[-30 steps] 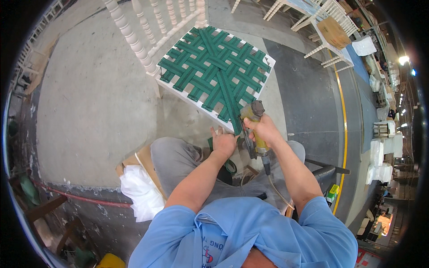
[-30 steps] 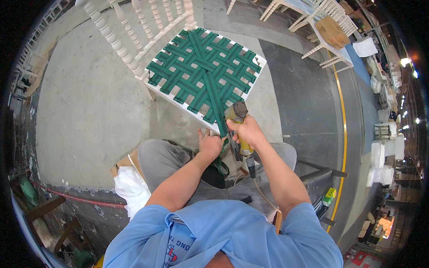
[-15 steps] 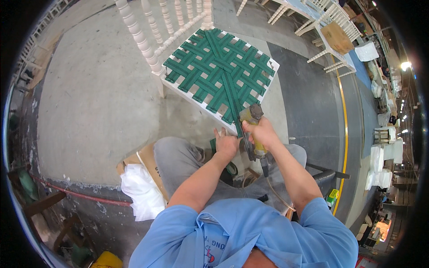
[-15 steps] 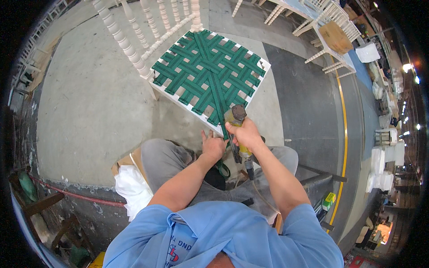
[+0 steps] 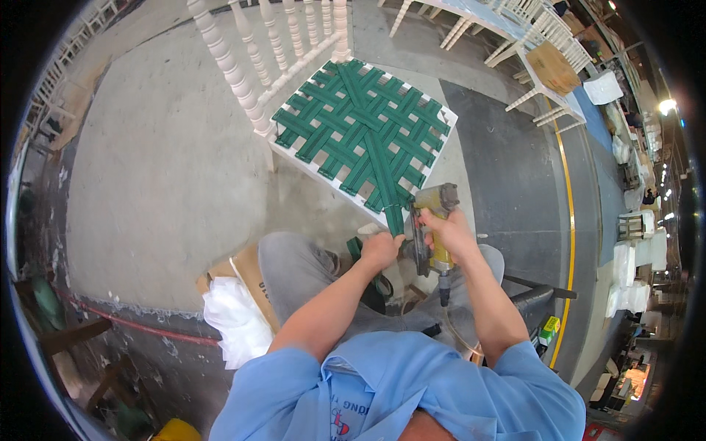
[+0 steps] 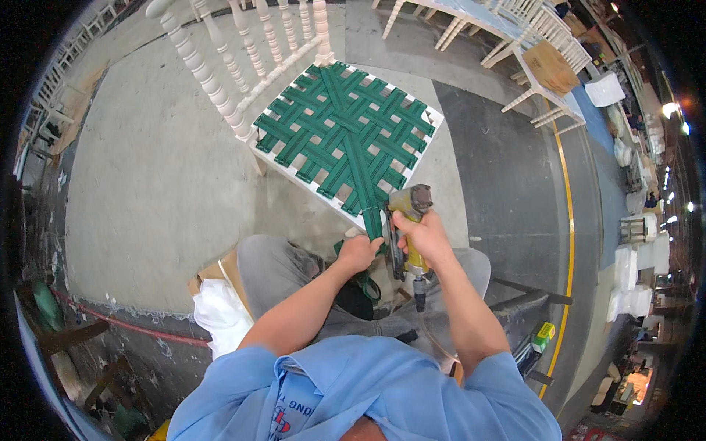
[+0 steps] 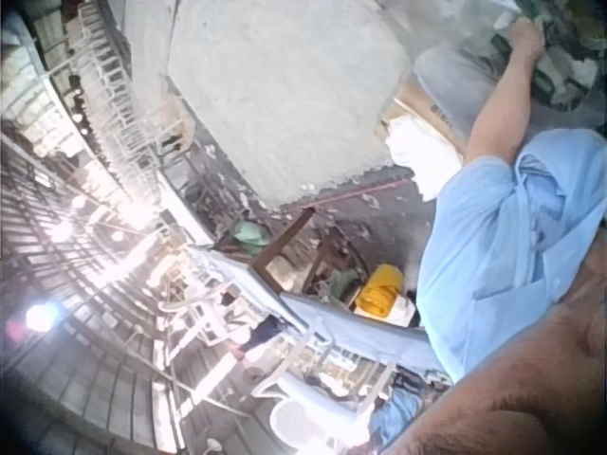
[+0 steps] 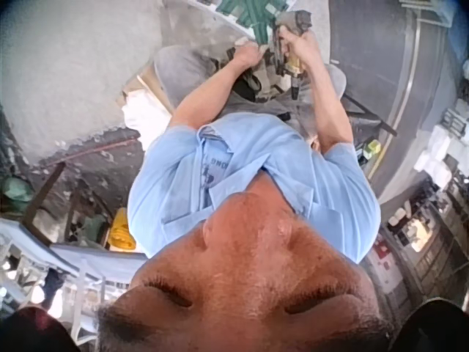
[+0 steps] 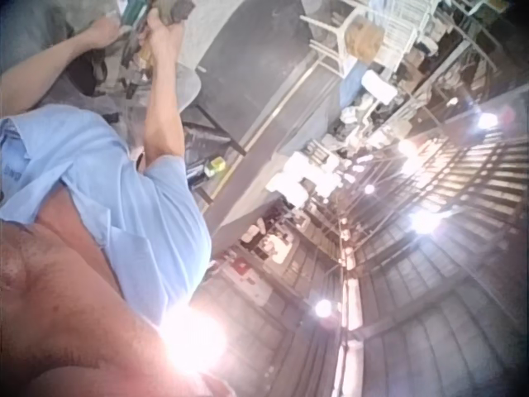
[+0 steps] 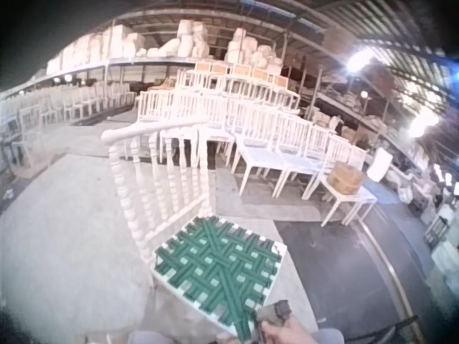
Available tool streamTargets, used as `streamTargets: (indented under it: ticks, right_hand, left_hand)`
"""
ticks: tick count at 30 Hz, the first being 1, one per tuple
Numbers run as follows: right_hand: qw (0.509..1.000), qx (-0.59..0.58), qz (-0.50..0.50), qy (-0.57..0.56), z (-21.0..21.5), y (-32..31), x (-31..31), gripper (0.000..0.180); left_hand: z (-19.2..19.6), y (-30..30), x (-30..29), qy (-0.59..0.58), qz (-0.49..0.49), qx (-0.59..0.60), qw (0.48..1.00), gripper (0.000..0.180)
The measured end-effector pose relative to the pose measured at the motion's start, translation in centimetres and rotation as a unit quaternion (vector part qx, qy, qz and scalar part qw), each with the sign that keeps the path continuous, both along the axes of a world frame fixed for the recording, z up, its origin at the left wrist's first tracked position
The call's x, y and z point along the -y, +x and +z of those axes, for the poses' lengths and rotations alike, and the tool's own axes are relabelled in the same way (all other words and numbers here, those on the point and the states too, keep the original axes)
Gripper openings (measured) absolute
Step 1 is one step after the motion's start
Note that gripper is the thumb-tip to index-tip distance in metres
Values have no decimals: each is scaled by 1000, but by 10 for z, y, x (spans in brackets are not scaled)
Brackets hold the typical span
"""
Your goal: The person weaves green plastic webbing into the seat frame of a white wooden chair, using a staple gun to secure the webbing at intervals. The person then places a white fabric sheet over the woven seat and staples it in place.
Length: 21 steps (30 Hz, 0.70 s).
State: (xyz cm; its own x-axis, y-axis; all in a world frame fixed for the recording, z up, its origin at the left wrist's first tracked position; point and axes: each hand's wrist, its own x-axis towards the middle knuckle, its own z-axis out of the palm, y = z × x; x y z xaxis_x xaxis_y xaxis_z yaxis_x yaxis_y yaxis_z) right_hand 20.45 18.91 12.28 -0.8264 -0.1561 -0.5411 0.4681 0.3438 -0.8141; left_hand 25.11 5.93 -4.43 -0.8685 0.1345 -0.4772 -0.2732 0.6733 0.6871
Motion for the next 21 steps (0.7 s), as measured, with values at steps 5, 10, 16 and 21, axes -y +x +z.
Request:
streamTargets:
  ticks: [5, 10, 16, 21]
  right_hand:
    - [998, 5, -65, 10, 8, 7, -41, 23]
    - [1000, 14, -20, -3, -7, 0, -23, 23]
    - [999, 23, 17, 33, -28, -12, -6, 27]
    - [998, 14, 32, 49, -38, -17, 4, 29]
  left_hand:
    - [74, -16, 29, 421, 151, 114, 887, 31]
    - [68, -80, 77, 479, 187, 100, 852, 28]
    - [50, -102, 68, 444, 197, 95, 869, 28]
    - [37, -106, 71, 441, 176, 110, 873, 29]
